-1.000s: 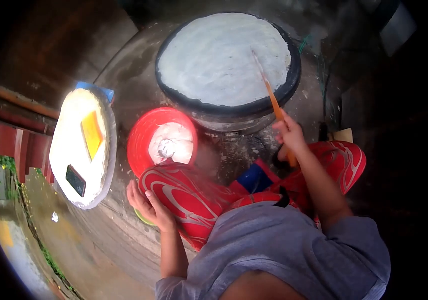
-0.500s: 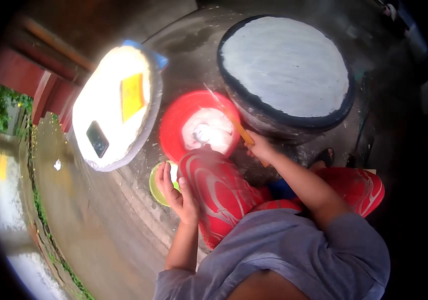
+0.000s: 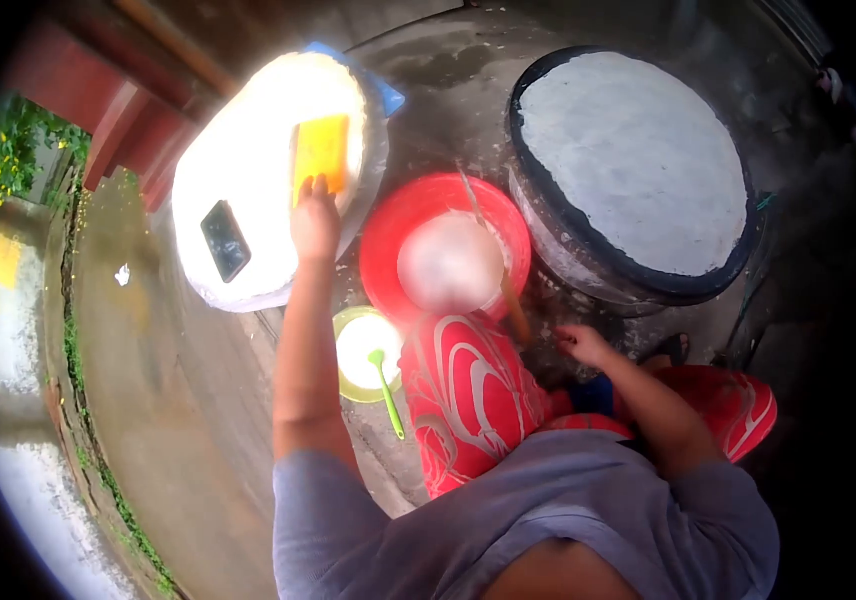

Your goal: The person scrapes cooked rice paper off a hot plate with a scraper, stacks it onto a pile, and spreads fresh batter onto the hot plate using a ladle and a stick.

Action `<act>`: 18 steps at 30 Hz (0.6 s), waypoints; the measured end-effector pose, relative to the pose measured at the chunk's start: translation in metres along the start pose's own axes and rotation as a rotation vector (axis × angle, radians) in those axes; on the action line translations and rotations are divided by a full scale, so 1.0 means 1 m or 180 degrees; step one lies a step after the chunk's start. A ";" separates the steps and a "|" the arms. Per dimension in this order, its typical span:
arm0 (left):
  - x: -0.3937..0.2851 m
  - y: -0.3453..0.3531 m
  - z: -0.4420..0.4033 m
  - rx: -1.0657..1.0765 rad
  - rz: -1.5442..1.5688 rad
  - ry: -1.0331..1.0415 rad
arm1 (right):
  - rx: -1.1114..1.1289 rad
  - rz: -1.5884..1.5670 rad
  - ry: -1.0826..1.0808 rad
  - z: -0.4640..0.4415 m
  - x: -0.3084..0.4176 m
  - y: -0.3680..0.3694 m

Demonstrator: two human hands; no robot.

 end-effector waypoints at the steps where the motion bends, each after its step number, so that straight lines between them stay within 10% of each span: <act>1: 0.009 0.012 -0.004 0.0252 -0.0089 0.0008 | 0.0012 -0.0048 0.0033 0.007 -0.008 -0.002; 9: 0.011 -0.031 -0.030 -0.0459 -0.0072 0.0554 | -0.0665 -0.0405 -0.0641 0.059 0.071 -0.040; 18: -0.218 -0.112 0.059 0.0432 0.0646 0.1829 | -0.2967 0.2230 -0.2836 0.133 0.307 -0.139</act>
Point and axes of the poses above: each hand's wrist, its own z-axis away from the middle knuckle, its own y-axis out of the palm, x = y × z, the point moved 7 cm from there along -z, towards the middle knuckle, and after that the axes turned 2 degrees about -y, right-handed, at the moved point
